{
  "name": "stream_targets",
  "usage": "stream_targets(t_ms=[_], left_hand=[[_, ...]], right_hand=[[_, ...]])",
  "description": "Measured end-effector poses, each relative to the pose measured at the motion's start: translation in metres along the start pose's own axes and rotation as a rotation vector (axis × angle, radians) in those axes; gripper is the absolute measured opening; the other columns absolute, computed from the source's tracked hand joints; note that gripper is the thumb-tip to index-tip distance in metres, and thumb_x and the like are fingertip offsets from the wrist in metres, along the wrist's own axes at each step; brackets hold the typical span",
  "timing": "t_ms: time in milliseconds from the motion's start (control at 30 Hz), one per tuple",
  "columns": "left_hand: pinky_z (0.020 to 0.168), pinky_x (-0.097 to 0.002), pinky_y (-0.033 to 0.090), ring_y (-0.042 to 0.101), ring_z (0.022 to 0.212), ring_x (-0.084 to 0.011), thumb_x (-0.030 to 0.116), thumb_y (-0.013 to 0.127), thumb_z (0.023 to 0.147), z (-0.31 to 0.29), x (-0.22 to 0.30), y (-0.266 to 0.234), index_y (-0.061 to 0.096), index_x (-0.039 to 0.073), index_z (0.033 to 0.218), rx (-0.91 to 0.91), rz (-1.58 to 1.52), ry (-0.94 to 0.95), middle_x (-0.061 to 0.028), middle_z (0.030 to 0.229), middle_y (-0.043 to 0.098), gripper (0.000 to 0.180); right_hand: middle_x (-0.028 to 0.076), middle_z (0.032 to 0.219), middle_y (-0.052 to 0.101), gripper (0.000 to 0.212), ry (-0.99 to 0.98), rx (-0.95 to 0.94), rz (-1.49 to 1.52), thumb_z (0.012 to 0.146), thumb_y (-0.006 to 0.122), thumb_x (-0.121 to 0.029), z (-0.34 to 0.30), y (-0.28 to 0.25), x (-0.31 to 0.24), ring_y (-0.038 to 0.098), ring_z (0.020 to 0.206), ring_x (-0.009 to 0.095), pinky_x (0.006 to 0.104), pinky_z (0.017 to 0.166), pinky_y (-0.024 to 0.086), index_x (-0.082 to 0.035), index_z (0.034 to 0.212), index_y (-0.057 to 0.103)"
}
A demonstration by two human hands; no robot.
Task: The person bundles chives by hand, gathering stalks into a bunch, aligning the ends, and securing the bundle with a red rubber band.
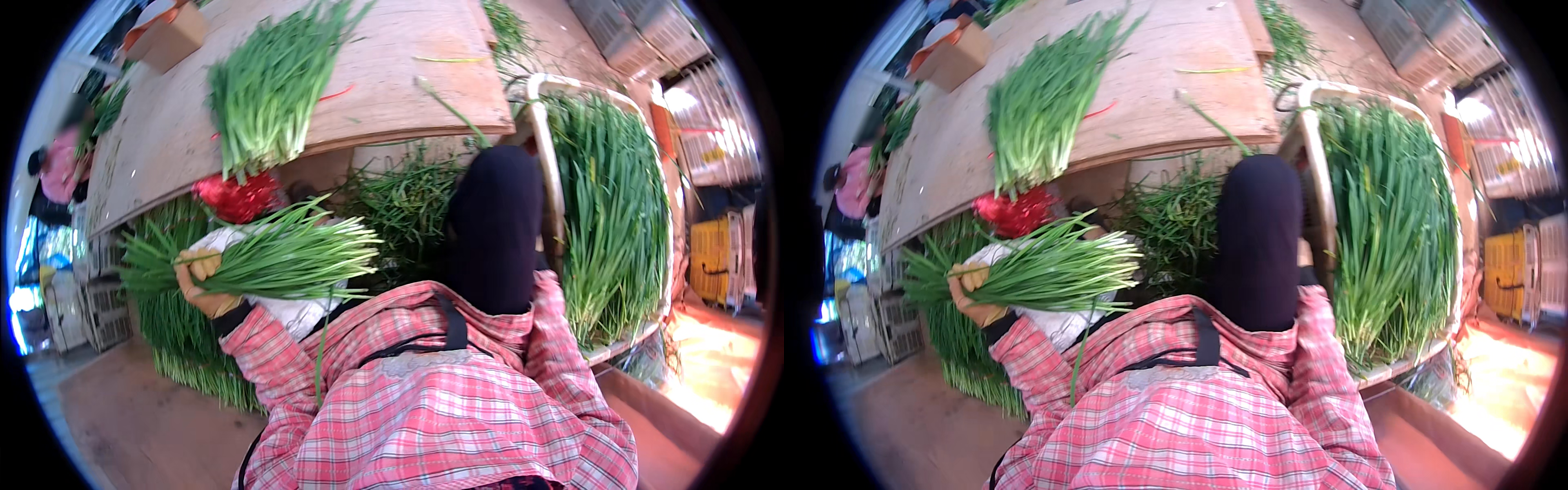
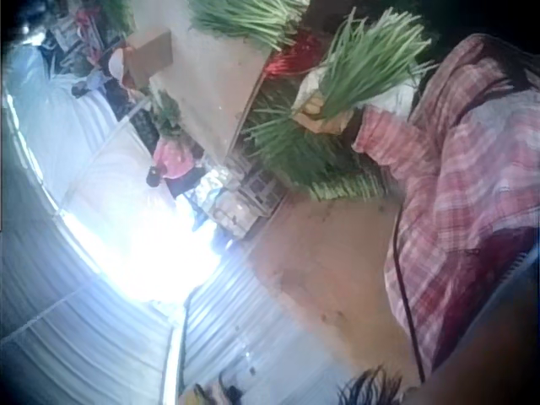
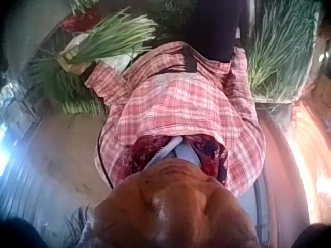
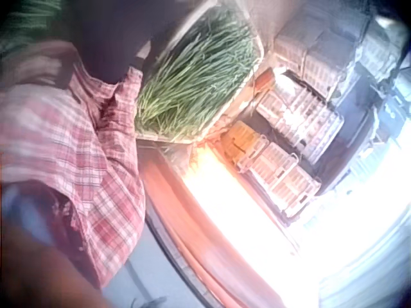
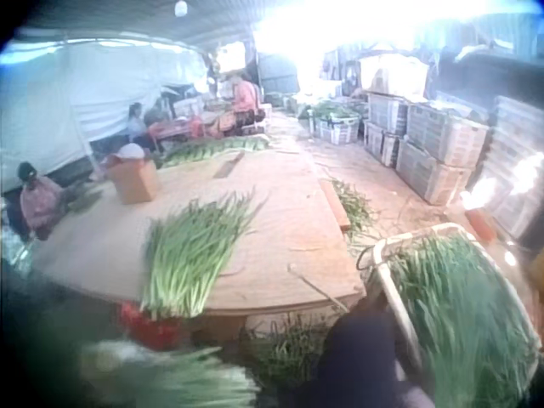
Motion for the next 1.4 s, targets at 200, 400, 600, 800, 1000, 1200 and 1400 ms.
stream_targets(t_ms=[200, 400, 600, 800, 1000, 1200, 1400], left_hand=[[0.051, -0.0233, 0.029, 0.031, 0.047, -0.0067, 0.019, 0.039, 0.095, 0.022, -0.009, 0.072, 0.039, 0.013, 0.07, -0.082, 0.258, 0.205, 0.0072, 0.05, 0.035, 0.026], [0.051, -0.0226, 0.033, 0.037, 0.046, -0.0061, 0.02, 0.04, 0.096, 0.036, -0.013, 0.123, 0.038, 0.013, 0.071, -0.318, 0.155, 0.137, 0.007, 0.052, 0.042, 0.025], [0.052, -0.0226, 0.031, 0.036, 0.048, -0.0038, 0.019, 0.042, 0.094, 0.035, 0.008, 0.111, 0.038, 0.014, 0.069, -0.163, 0.099, 0.22, 0.0088, 0.049, 0.038, 0.026], [0.051, -0.0212, 0.032, 0.033, 0.043, -0.0043, 0.021, 0.043, 0.094, 0.023, 0.003, 0.057, 0.044, 0.012, 0.073, -0.137, -0.048, 0.141, 0.0088, 0.049, 0.04, 0.023], [0.052, -0.0203, 0.032, 0.031, 0.044, -0.0039, 0.023, 0.044, 0.094, 0.034, 0.002, 0.059, 0.048, 0.012, 0.077, -0.218, -0.084, 0.19, 0.0099, 0.05, 0.039, 0.02], [0.051, -0.0196, 0.029, 0.033, 0.045, -0.0019, 0.022, 0.045, 0.093, 0.04, 0.005, 0.064, 0.045, 0.014, 0.073, -0.116, 0.049, 0.224, 0.0117, 0.05, 0.037, 0.022], [0.05, -0.024, 0.024, 0.024, 0.047, -0.0064, 0.025, 0.042, 0.093, 0.038, 0.003, 0.057, 0.033, 0.017, 0.061, -0.155, 0.146, 0.199, 0.0086, 0.049, 0.027, 0.034]], right_hand=[[0.008, 0.098, 0.064, 0.017, -0.29, 0.582, 0.764, 0.087, 0.053, 0.005, -0.065, -0.149, -0.157, 0.06, 0.088, 0.014, 0.0268, 0.08, 0.048, 0.002, 0.1, 0.063], [0.02, 0.106, 0.062, 0.04, -1.2, 0.011, 0.45, 0.085, 0.061, -0.028, -0.106, -0.123, -0.391, 0.059, 0.1, 0.033, 0.0393, 0.09, 0.043, 0.0, 0.114, 0.058], [0.023, 0.092, 0.063, 0.046, -0.895, -0.771, 0.49, 0.09, 0.055, -0.037, -0.131, -0.036, -0.368, 0.062, 0.084, 0.037, 0.0397, 0.073, 0.048, 0.002, 0.114, 0.053], [0.012, 0.097, 0.062, 0.034, -0.609, -0.929, 0.813, 0.088, 0.062, -0.014, -0.149, -0.025, -0.329, 0.058, 0.087, 0.014, 0.0282, 0.078, 0.048, 0.003, 0.116, 0.054], [0.011, 0.101, 0.065, 0.026, -0.702, -0.408, 0.908, 0.083, 0.064, -0.003, -0.142, -0.046, -0.329, 0.062, 0.091, 0.018, 0.0275, 0.08, 0.049, 0.0, 0.109, 0.062], [0.011, 0.076, 0.064, 0.014, -0.956, 0.06, 0.448, 0.079, 0.066, -0.005, -0.13, -0.059, -0.341, 0.063, 0.065, 0.025, 0.0302, 0.059, 0.051, -0.004, 0.093, 0.065], [0.009, 0.067, 0.061, 0.009, -0.641, -0.158, 0.46, 0.089, 0.058, -0.009, -0.123, -0.058, -0.341, 0.062, 0.059, 0.014, 0.0266, 0.053, 0.047, -0.001, 0.091, 0.061]])
Point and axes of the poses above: each hand's wrist, its own z-axis towards the middle knuckle, its own y-axis out of the palm, x = y × z, the point moved 4 cm from there along z, towards the middle knuckle
